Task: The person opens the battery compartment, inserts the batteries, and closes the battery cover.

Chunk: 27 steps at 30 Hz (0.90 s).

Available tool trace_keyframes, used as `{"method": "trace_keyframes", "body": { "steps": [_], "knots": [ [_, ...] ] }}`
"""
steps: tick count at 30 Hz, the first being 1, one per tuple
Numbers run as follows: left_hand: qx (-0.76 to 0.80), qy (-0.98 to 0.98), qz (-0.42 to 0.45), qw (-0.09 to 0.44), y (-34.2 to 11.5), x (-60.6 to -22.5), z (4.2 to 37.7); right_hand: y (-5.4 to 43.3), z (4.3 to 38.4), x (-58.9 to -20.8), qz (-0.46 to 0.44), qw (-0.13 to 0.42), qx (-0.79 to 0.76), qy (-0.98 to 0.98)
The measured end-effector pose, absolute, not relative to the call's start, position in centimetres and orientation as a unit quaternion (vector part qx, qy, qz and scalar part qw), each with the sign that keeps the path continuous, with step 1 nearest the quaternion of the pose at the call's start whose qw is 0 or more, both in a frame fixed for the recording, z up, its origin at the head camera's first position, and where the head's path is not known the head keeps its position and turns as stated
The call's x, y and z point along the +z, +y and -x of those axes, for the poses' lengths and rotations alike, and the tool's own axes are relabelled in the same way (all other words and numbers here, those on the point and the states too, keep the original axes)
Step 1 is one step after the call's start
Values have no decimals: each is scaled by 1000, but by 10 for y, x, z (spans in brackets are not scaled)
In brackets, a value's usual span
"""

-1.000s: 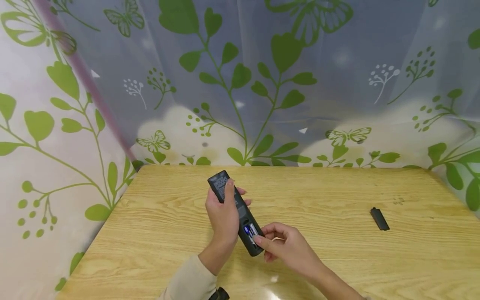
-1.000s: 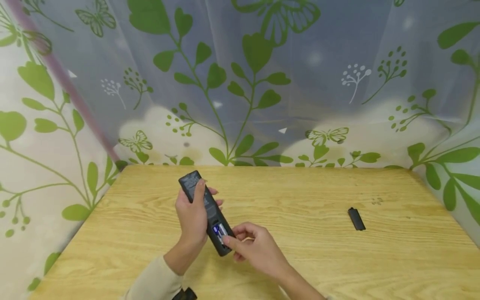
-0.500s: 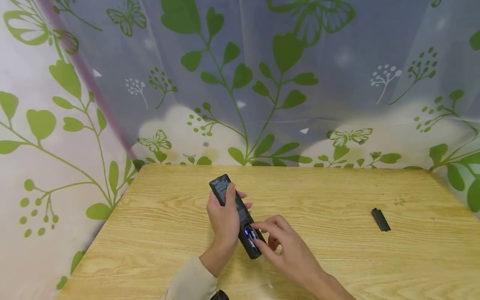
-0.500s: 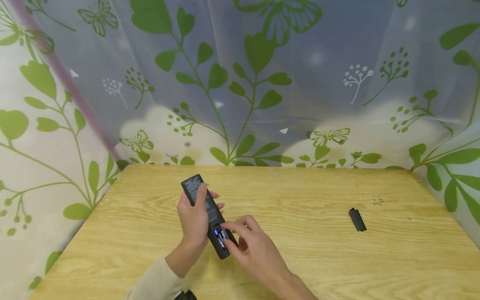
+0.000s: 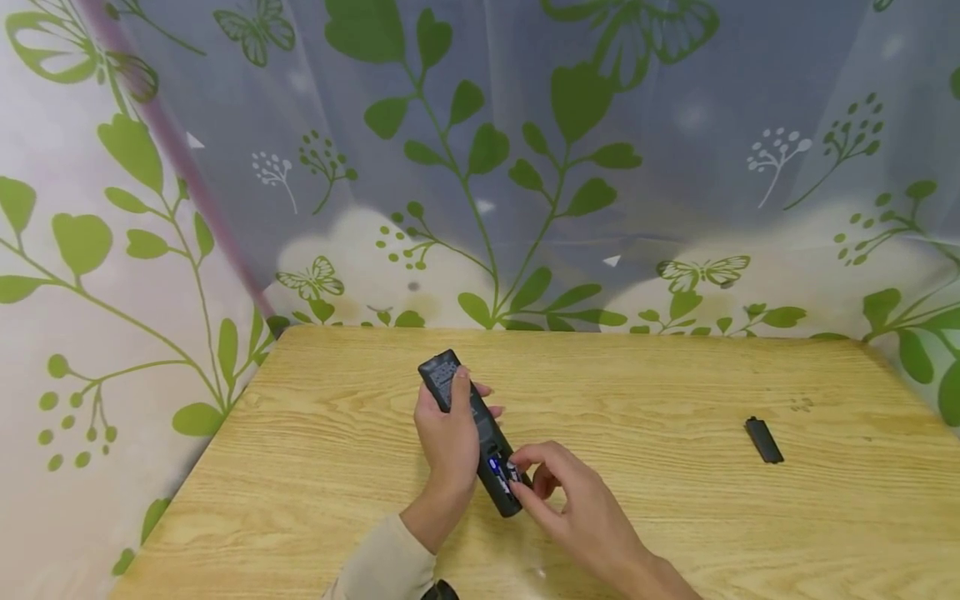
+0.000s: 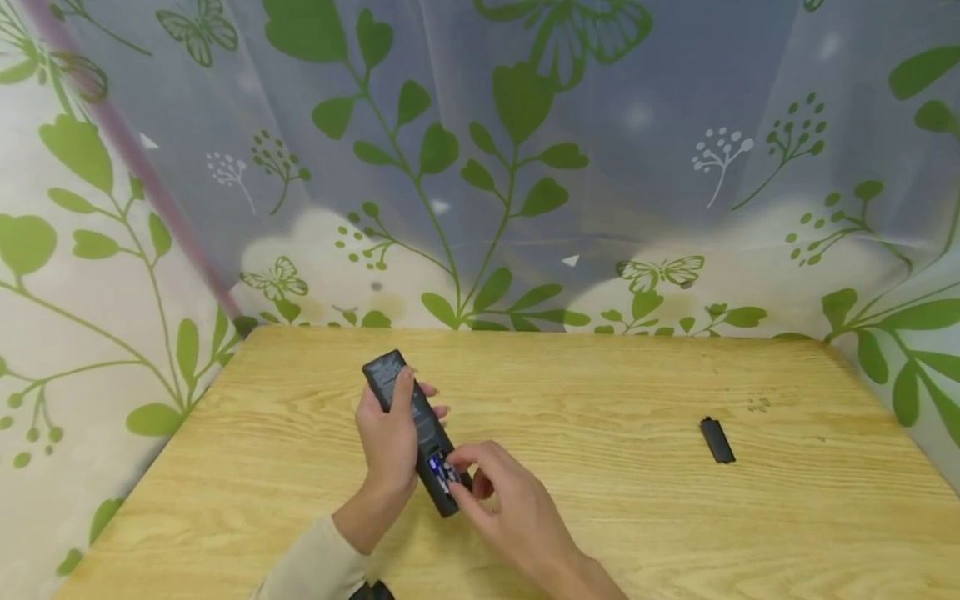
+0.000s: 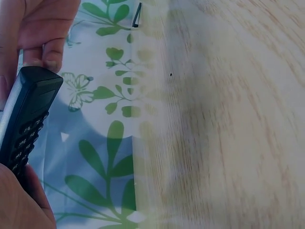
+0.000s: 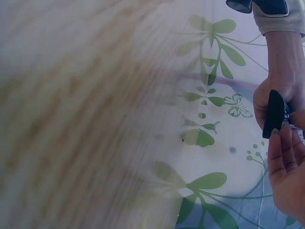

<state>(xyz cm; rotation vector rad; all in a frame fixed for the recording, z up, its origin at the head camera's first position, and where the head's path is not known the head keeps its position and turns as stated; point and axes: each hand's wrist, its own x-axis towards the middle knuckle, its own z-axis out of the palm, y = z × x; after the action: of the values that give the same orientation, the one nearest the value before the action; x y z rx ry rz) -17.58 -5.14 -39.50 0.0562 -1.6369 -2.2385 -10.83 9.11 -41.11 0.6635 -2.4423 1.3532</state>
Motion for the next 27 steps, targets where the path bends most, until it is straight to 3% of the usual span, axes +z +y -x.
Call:
{"method": "trace_keyframes", "body": {
  "steps": [10,17,27],
  "knots": [
    [-789,-585,-30,186,-57,-392,178,94,106,-399,-89,11,641,-763],
    [-797,-575,-15,186,-59,-393,179,98,108,-401,-126,-31,615,-778],
    [-796,-578,-10,183,-59,-395,178,94,103,-404,-191,32,517,-834]
  ]
}}
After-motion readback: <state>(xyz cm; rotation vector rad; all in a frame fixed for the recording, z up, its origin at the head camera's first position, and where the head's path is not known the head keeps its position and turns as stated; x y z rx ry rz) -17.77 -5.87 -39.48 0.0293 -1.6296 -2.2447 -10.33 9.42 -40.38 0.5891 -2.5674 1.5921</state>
